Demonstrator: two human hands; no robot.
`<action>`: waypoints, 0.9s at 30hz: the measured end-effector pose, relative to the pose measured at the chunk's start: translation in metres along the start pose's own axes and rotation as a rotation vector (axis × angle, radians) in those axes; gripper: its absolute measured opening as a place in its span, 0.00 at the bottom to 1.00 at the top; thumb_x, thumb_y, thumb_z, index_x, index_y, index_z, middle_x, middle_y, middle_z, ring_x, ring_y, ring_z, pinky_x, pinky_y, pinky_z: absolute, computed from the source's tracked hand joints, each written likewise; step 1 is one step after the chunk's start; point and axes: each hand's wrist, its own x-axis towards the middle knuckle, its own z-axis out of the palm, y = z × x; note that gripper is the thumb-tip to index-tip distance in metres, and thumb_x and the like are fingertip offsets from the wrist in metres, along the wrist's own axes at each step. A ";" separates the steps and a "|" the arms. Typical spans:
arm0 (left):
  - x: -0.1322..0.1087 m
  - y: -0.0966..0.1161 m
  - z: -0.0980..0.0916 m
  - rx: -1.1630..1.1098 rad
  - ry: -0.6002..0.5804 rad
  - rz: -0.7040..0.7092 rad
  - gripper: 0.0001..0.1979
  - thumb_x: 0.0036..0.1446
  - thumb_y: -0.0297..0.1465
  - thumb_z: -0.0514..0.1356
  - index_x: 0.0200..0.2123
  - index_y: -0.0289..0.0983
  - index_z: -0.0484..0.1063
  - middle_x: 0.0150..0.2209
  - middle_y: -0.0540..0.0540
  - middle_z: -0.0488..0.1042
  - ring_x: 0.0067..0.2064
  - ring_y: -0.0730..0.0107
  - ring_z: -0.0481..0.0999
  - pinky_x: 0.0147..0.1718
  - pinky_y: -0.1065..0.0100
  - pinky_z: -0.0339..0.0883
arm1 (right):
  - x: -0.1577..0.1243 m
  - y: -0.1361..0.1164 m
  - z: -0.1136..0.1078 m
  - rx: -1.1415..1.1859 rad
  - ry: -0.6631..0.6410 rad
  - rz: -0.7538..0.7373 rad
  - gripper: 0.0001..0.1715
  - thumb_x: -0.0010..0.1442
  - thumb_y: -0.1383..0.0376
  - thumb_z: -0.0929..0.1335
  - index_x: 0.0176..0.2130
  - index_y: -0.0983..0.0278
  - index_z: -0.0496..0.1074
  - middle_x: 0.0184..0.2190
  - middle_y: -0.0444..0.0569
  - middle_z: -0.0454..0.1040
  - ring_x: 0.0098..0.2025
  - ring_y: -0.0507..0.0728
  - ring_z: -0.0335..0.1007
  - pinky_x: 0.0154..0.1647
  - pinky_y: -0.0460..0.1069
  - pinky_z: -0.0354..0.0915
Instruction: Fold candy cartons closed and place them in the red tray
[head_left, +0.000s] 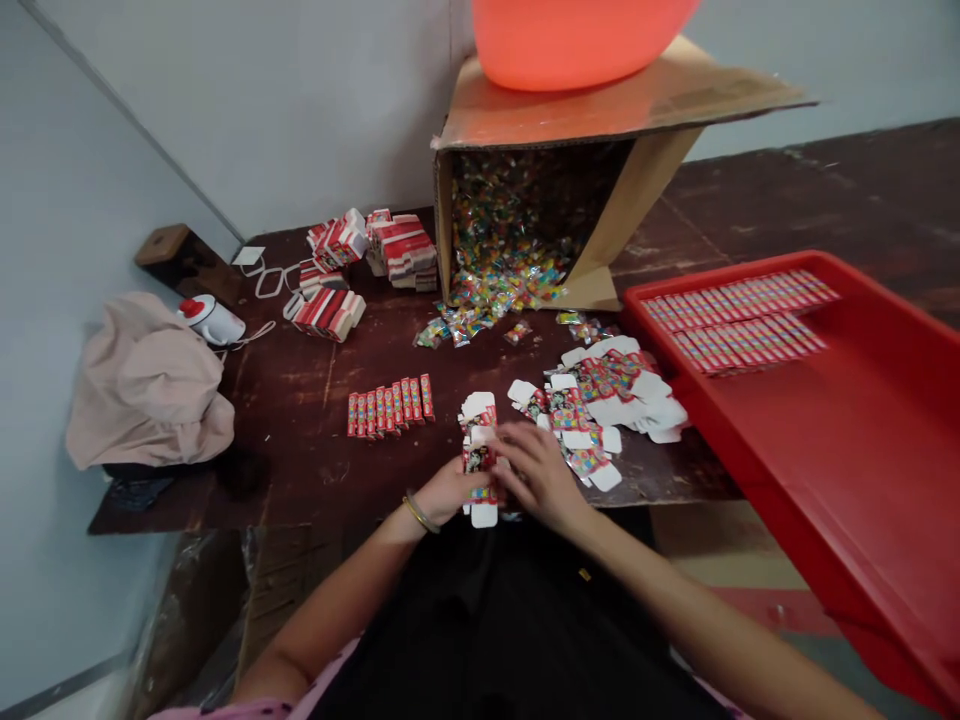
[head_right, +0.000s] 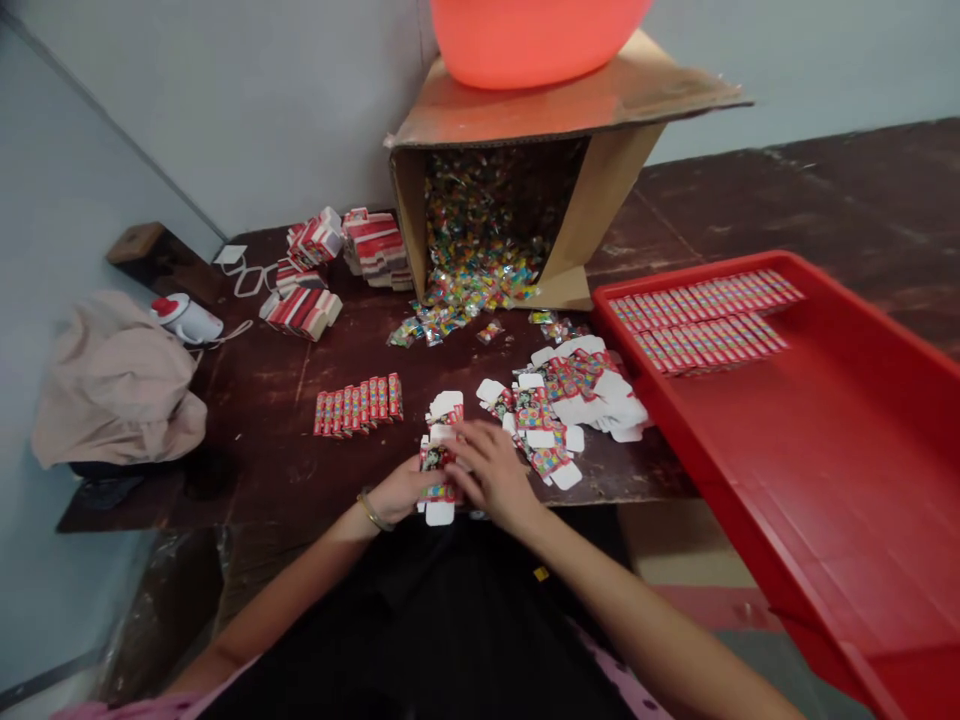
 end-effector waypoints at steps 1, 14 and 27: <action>-0.002 -0.002 0.001 0.060 -0.028 -0.003 0.23 0.37 0.39 0.72 0.34 0.32 0.72 0.25 0.48 0.75 0.25 0.72 0.73 0.30 0.69 0.66 | 0.005 0.003 -0.001 0.019 0.002 0.037 0.14 0.62 0.63 0.66 0.49 0.60 0.72 0.54 0.54 0.68 0.58 0.64 0.56 0.56 0.63 0.56; -0.011 0.019 0.013 0.457 -0.271 0.115 0.15 0.41 0.35 0.69 0.29 0.31 0.73 0.26 0.50 0.71 0.27 0.77 0.66 0.28 0.74 0.62 | 0.043 0.001 -0.034 0.687 -0.505 0.219 0.13 0.58 0.58 0.71 0.30 0.65 0.75 0.56 0.52 0.63 0.60 0.62 0.57 0.59 0.54 0.56; -0.002 -0.006 0.016 0.307 -0.206 0.005 0.22 0.33 0.38 0.73 0.30 0.31 0.73 0.27 0.49 0.71 0.28 0.76 0.68 0.31 0.71 0.63 | 0.017 0.003 -0.035 0.672 -0.414 0.319 0.16 0.61 0.55 0.67 0.31 0.65 0.72 0.39 0.50 0.71 0.51 0.59 0.63 0.53 0.51 0.58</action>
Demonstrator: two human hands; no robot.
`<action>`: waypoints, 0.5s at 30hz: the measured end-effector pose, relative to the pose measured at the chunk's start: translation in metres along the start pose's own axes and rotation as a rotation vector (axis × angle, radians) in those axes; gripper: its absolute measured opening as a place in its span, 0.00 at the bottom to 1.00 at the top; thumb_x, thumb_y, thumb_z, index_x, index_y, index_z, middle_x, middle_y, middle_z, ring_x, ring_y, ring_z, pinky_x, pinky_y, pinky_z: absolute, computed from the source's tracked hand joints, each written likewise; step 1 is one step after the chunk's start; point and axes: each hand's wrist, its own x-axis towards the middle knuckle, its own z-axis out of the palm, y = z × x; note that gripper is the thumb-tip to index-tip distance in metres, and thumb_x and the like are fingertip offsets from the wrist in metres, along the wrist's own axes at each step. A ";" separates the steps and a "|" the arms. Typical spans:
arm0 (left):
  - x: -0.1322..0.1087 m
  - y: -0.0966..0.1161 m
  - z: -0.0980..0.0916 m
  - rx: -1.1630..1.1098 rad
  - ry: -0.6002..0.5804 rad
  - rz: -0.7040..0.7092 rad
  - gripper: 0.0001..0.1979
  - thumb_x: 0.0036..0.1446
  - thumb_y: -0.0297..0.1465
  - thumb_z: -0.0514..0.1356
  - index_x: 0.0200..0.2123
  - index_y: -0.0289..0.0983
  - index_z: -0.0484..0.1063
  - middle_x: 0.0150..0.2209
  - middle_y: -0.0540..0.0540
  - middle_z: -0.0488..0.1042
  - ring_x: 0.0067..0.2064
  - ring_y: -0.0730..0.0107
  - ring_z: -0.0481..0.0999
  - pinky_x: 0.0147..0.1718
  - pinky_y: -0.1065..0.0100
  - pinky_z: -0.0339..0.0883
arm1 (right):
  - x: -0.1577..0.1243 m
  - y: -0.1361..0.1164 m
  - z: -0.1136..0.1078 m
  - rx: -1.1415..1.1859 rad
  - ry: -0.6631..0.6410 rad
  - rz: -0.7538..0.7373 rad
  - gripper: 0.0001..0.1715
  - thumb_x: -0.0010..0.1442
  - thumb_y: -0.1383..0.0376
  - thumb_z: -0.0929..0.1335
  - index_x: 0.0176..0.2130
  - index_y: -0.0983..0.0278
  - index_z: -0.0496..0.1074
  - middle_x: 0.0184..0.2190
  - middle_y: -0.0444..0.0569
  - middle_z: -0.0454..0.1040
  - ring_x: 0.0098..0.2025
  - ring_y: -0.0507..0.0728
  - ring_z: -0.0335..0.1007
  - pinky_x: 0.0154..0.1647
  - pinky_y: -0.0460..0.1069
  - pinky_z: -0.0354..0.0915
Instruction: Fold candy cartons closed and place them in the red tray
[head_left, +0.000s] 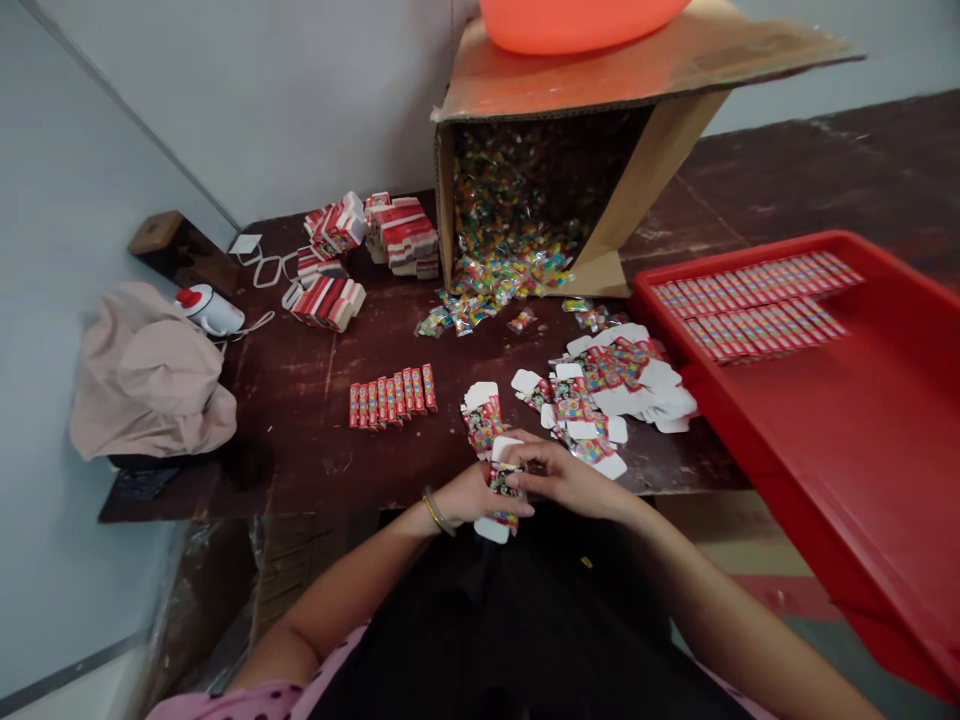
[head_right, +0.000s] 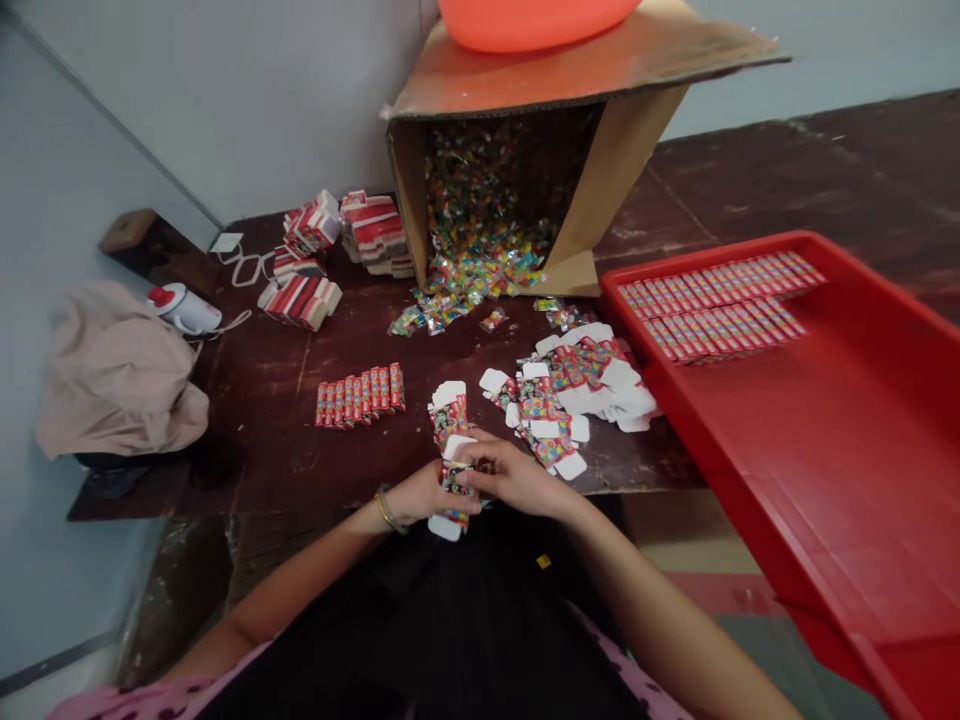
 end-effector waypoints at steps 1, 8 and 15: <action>0.001 0.000 0.001 0.005 0.071 0.049 0.23 0.32 0.39 0.74 0.30 0.32 0.73 0.27 0.50 0.71 0.28 0.76 0.68 0.31 0.72 0.63 | 0.001 0.000 -0.002 0.009 0.017 0.004 0.15 0.61 0.55 0.67 0.32 0.64 0.73 0.40 0.50 0.71 0.51 0.59 0.63 0.53 0.51 0.59; -0.012 -0.007 0.010 0.080 0.376 0.227 0.22 0.50 0.43 0.63 0.43 0.34 0.69 0.32 0.47 0.73 0.32 0.71 0.71 0.34 0.71 0.64 | -0.005 0.004 0.004 0.080 0.117 0.115 0.13 0.62 0.58 0.66 0.44 0.63 0.68 0.37 0.47 0.73 0.42 0.57 0.70 0.45 0.51 0.66; -0.037 -0.015 0.004 0.232 0.417 0.320 0.21 0.53 0.34 0.62 0.49 0.38 0.62 0.33 0.49 0.72 0.34 0.72 0.74 0.32 0.74 0.64 | -0.025 0.024 0.051 0.235 0.558 0.166 0.20 0.56 0.56 0.71 0.44 0.60 0.61 0.33 0.46 0.71 0.35 0.55 0.70 0.35 0.48 0.67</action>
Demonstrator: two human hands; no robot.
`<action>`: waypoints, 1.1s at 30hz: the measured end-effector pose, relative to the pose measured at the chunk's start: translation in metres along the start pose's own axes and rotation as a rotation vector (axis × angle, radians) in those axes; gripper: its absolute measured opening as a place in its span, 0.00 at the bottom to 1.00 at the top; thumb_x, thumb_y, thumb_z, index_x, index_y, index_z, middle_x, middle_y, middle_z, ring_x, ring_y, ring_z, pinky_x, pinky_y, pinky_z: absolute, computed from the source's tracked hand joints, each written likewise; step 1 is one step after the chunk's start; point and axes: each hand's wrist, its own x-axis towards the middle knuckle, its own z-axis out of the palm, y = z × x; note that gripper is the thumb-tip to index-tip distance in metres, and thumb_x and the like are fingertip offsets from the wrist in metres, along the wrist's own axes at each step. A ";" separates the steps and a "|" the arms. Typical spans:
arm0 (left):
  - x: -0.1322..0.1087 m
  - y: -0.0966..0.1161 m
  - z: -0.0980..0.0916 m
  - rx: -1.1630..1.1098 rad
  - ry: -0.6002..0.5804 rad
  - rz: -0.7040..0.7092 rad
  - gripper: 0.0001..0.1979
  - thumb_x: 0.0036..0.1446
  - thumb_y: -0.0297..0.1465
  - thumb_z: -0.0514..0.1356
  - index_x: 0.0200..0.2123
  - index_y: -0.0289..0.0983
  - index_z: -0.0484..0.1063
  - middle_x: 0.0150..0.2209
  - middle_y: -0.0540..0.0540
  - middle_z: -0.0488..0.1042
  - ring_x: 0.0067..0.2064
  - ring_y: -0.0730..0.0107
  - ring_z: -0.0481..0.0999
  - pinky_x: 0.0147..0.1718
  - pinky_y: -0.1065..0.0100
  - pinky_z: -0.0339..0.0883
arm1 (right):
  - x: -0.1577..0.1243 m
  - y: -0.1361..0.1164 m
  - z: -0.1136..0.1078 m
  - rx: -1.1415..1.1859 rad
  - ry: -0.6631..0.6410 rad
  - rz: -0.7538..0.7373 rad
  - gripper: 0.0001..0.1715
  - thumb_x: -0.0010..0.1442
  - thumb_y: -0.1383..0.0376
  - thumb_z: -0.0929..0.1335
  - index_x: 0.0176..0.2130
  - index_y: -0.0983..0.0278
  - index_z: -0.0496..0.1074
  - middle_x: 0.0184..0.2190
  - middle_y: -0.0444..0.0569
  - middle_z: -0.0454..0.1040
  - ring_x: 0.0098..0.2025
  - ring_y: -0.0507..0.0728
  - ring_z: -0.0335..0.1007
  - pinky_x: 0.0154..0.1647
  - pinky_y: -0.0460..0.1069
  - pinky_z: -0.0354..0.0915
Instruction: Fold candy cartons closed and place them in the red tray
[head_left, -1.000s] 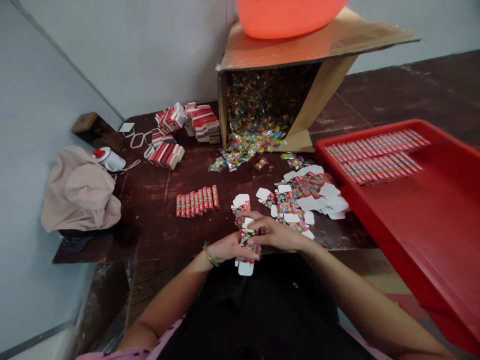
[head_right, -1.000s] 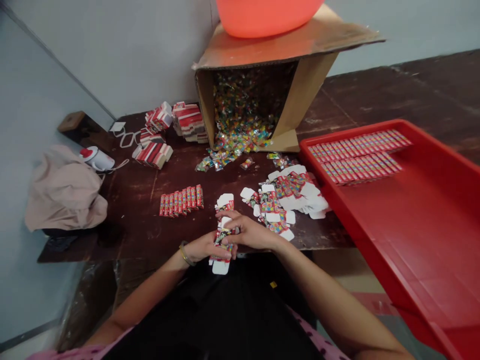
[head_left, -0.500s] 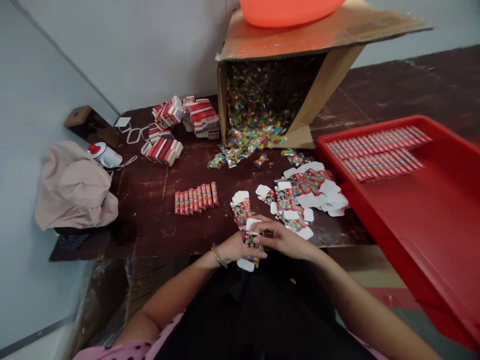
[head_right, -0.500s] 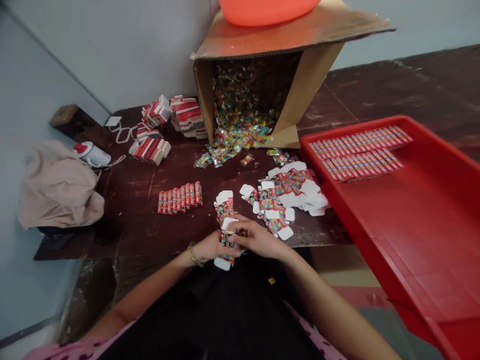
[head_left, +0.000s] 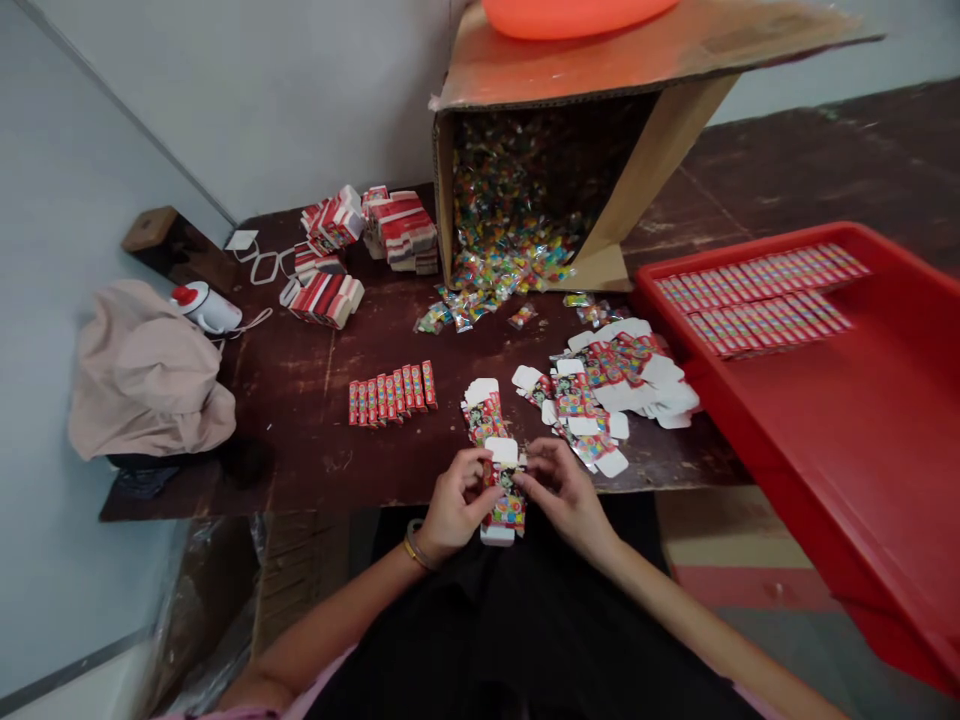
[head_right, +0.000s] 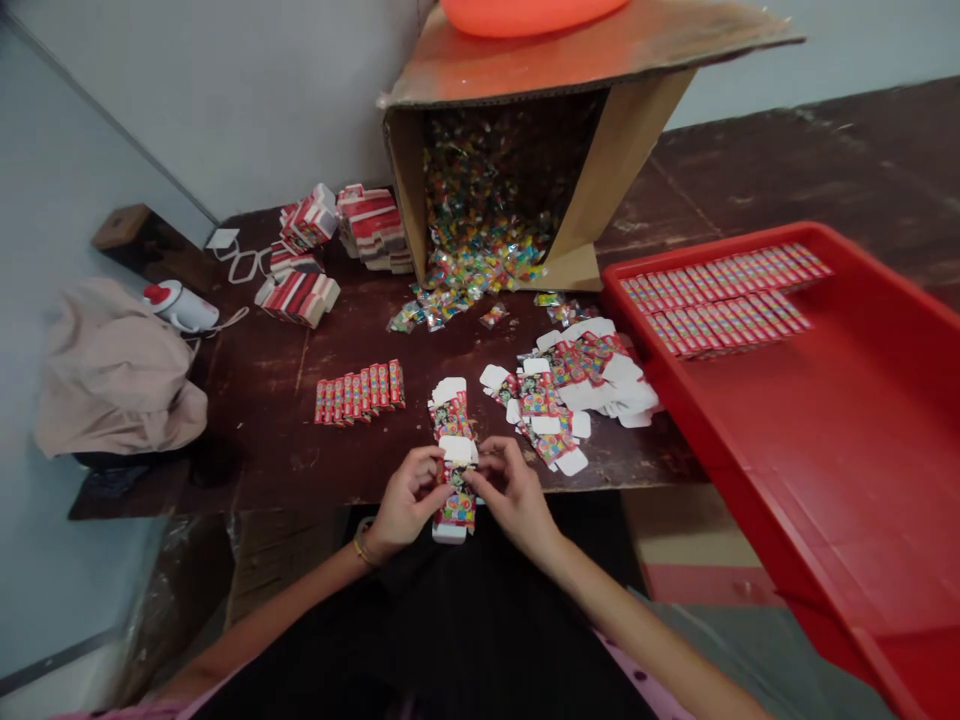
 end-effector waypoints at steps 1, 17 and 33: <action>-0.002 -0.002 -0.001 0.011 -0.018 -0.016 0.19 0.53 0.34 0.62 0.47 0.37 0.63 0.32 0.49 0.72 0.33 0.72 0.73 0.32 0.74 0.64 | -0.006 0.004 0.003 0.013 0.028 0.003 0.19 0.56 0.56 0.71 0.42 0.60 0.62 0.34 0.47 0.71 0.36 0.55 0.70 0.36 0.48 0.67; -0.011 -0.013 0.009 -0.514 -0.055 -0.461 0.28 0.39 0.33 0.66 0.45 0.39 0.63 0.27 0.55 0.68 0.28 0.74 0.68 0.33 0.71 0.61 | -0.005 -0.002 0.004 0.596 -0.477 0.795 0.17 0.42 0.69 0.72 0.36 0.64 0.69 0.26 0.41 0.69 0.24 0.47 0.62 0.22 0.39 0.60; -0.019 -0.024 -0.007 -0.775 -0.266 -0.587 0.21 0.44 0.34 0.65 0.43 0.32 0.72 0.35 0.41 0.76 0.35 0.63 0.76 0.38 0.63 0.66 | 0.004 -0.002 0.009 -0.164 -0.370 0.017 0.15 0.60 0.55 0.68 0.35 0.63 0.79 0.32 0.49 0.76 0.34 0.56 0.72 0.37 0.49 0.68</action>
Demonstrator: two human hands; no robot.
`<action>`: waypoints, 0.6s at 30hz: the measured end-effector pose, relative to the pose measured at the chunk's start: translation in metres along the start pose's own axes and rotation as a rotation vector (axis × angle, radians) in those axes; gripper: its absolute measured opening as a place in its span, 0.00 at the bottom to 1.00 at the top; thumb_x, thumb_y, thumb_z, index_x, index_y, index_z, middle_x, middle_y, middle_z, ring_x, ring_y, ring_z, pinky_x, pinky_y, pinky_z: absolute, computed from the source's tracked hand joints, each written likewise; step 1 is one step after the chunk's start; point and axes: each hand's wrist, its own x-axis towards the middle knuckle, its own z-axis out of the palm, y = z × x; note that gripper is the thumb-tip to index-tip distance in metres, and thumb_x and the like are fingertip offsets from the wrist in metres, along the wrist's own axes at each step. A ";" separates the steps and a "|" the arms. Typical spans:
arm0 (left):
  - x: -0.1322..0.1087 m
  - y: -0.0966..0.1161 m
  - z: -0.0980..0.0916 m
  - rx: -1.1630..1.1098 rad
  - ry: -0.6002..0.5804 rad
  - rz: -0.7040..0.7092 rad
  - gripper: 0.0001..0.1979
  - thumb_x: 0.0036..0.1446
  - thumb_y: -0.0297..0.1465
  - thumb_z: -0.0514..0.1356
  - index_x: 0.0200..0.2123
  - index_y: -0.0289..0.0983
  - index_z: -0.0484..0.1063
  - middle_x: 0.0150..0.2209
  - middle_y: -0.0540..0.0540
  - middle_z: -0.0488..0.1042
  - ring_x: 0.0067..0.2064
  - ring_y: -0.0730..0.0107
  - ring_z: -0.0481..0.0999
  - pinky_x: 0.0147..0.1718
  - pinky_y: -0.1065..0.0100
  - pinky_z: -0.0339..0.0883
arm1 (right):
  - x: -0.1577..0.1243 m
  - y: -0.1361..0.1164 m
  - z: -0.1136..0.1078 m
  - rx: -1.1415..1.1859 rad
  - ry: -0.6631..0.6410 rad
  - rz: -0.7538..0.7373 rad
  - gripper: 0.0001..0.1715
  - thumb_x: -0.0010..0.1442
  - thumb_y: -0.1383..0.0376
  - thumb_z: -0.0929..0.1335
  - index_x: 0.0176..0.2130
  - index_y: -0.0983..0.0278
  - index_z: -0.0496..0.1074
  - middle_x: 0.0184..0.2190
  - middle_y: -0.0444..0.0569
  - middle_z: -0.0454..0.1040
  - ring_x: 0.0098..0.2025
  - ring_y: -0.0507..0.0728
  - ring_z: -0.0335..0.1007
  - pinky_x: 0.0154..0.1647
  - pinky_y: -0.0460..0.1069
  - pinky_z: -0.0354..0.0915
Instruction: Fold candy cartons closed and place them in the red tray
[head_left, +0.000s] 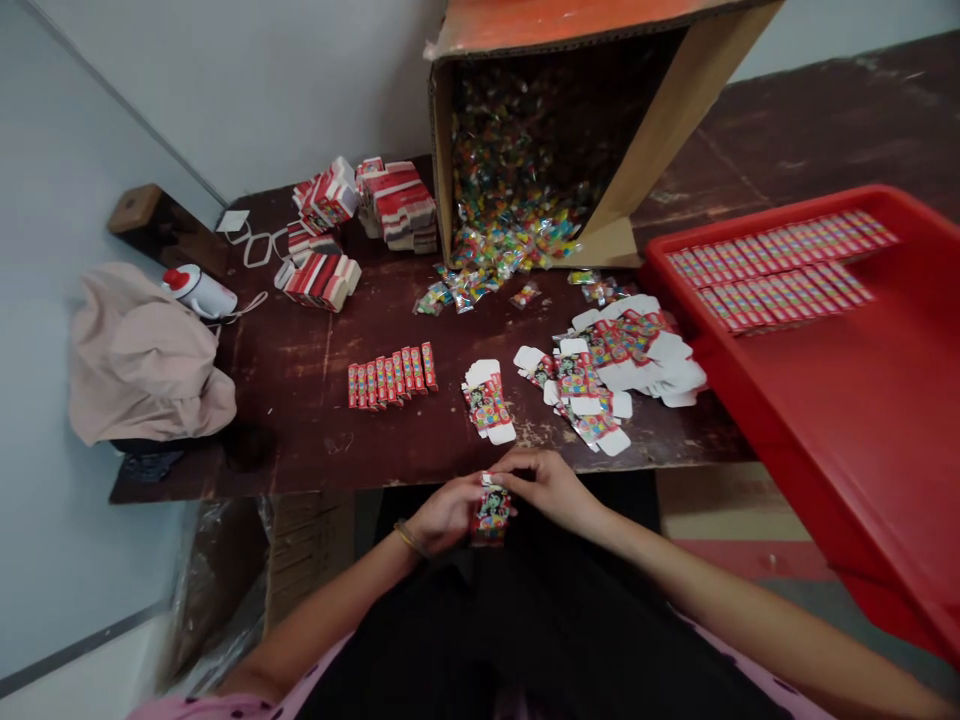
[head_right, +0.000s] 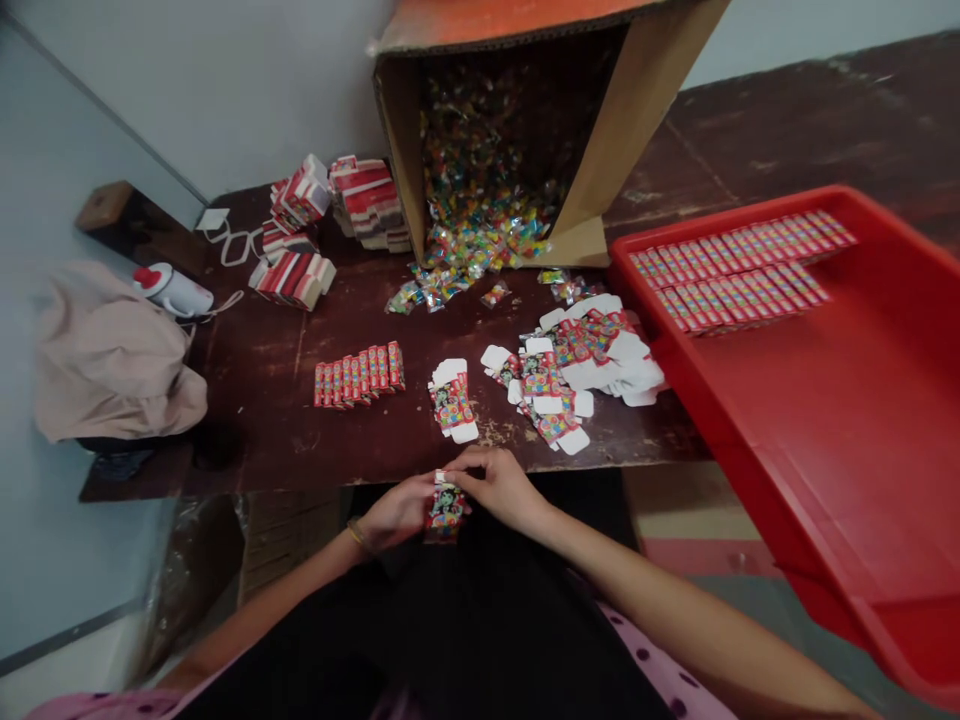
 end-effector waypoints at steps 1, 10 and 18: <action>-0.002 -0.002 -0.002 0.026 0.003 0.022 0.22 0.43 0.32 0.67 0.43 0.32 0.72 0.36 0.41 0.76 0.36 0.64 0.76 0.40 0.64 0.65 | -0.003 0.000 -0.001 -0.058 -0.007 -0.066 0.14 0.61 0.56 0.67 0.37 0.62 0.79 0.34 0.49 0.76 0.37 0.56 0.72 0.40 0.50 0.68; 0.002 0.015 0.010 0.130 0.166 0.336 0.25 0.45 0.33 0.67 0.49 0.38 0.70 0.45 0.43 0.74 0.43 0.65 0.73 0.43 0.66 0.65 | -0.022 0.015 0.020 -0.086 0.056 -0.180 0.33 0.61 0.57 0.67 0.62 0.57 0.56 0.58 0.56 0.60 0.58 0.61 0.60 0.57 0.58 0.61; 0.006 0.077 0.014 0.724 0.044 0.397 0.16 0.45 0.31 0.68 0.38 0.35 0.72 0.35 0.49 0.74 0.37 0.69 0.71 0.38 0.72 0.65 | 0.031 -0.017 -0.043 0.057 0.015 -0.072 0.18 0.64 0.53 0.64 0.43 0.63 0.73 0.38 0.48 0.76 0.39 0.56 0.72 0.40 0.49 0.68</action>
